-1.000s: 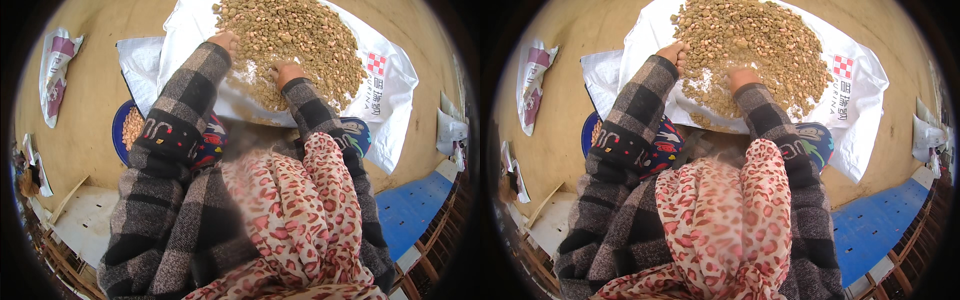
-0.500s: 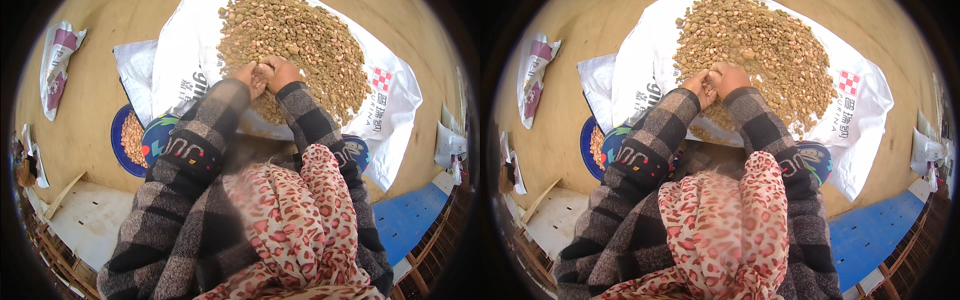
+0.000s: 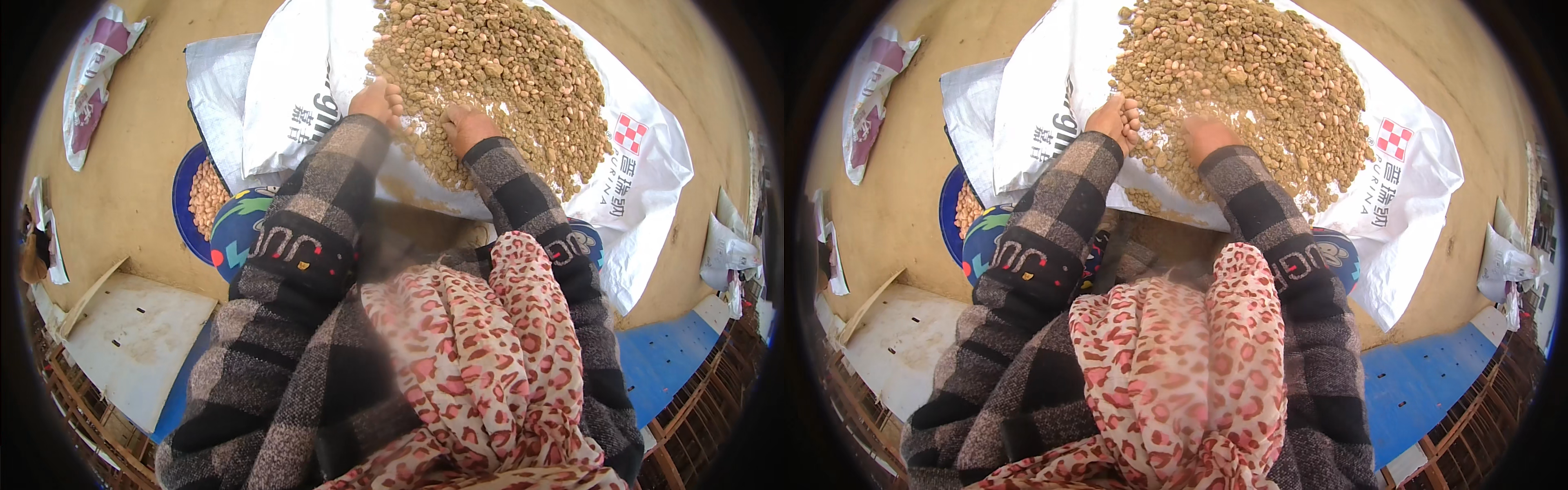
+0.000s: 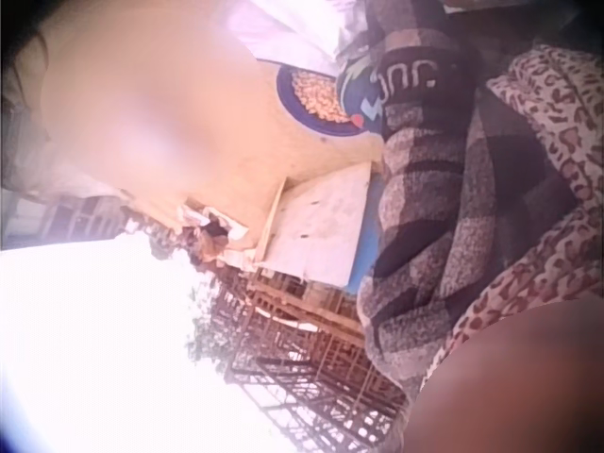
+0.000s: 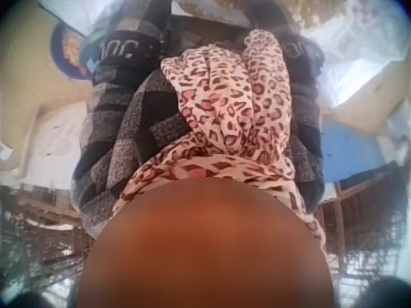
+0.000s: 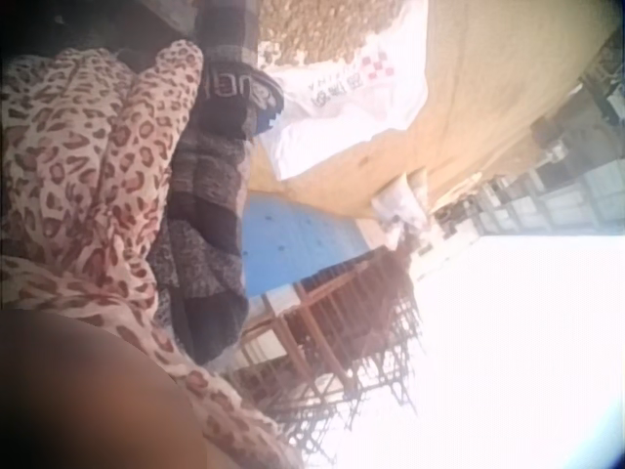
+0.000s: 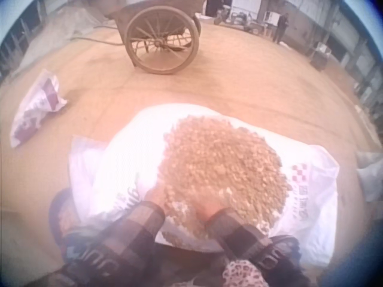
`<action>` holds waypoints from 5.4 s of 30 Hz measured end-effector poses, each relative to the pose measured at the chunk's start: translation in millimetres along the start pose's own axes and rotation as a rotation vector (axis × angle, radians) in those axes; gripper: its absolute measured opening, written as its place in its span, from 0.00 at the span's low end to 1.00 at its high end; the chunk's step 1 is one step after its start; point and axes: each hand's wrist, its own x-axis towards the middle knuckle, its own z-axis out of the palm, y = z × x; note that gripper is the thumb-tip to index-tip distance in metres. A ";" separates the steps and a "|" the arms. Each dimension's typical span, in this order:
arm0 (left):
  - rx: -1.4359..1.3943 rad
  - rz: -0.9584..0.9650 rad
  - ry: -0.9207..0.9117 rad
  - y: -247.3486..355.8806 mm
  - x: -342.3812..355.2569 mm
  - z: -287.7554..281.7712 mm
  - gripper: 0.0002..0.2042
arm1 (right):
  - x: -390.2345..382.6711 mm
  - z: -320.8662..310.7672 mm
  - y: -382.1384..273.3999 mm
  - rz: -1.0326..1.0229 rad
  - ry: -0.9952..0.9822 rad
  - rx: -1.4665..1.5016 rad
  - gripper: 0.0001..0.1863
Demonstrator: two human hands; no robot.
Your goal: The person sits on the floor and shells peanuts by hand, separating the kernels from the shells. The kernels are placed into a blue bowl while the shells remain on a white sack.
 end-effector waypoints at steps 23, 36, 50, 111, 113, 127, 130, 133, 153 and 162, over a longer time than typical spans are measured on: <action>1.671 0.584 -0.123 -35.9 -33.2 -3.1 0.09 | 43.5 -3.0 -25.2 0.059 -0.015 -0.223 0.11; 0.201 0.196 -0.075 -6.5 3.9 -30.0 0.12 | 9.2 -7.8 -21.4 0.132 -0.026 0.289 0.08; -0.038 0.046 -0.131 -20.1 18.7 -41.8 0.09 | 4.8 0.3 -69.3 -0.102 -0.223 -0.284 0.08; -0.149 -0.108 -0.141 -7.0 -7.5 -10.1 0.13 | 29.1 -18.4 22.9 0.193 0.144 0.027 0.06; -0.188 -0.121 -0.172 -7.3 -8.5 -10.2 0.13 | 26.9 -19.6 16.9 0.188 0.139 0.059 0.06; -0.176 -0.137 -0.220 -11.9 -7.6 -5.4 0.13 | 45.7 -26.0 -5.4 0.359 -0.138 -0.167 0.08; -0.077 -0.105 -0.252 -17.2 -2.3 -8.7 0.13 | 48.6 -25.0 -1.0 0.370 -0.131 -0.089 0.09; 0.235 0.229 -0.408 -19.3 3.3 -14.4 0.12 | 53.2 -25.5 2.1 0.403 -0.192 -0.047 0.09; -0.287 -0.182 -0.215 -20.9 9.8 -8.1 0.10 | 11.9 -35.3 26.0 0.312 0.159 0.311 0.09; -0.155 -0.130 -0.175 -15.4 1.7 -2.5 0.10 | 16.0 -2.1 -4.8 -0.010 0.177 -0.192 0.09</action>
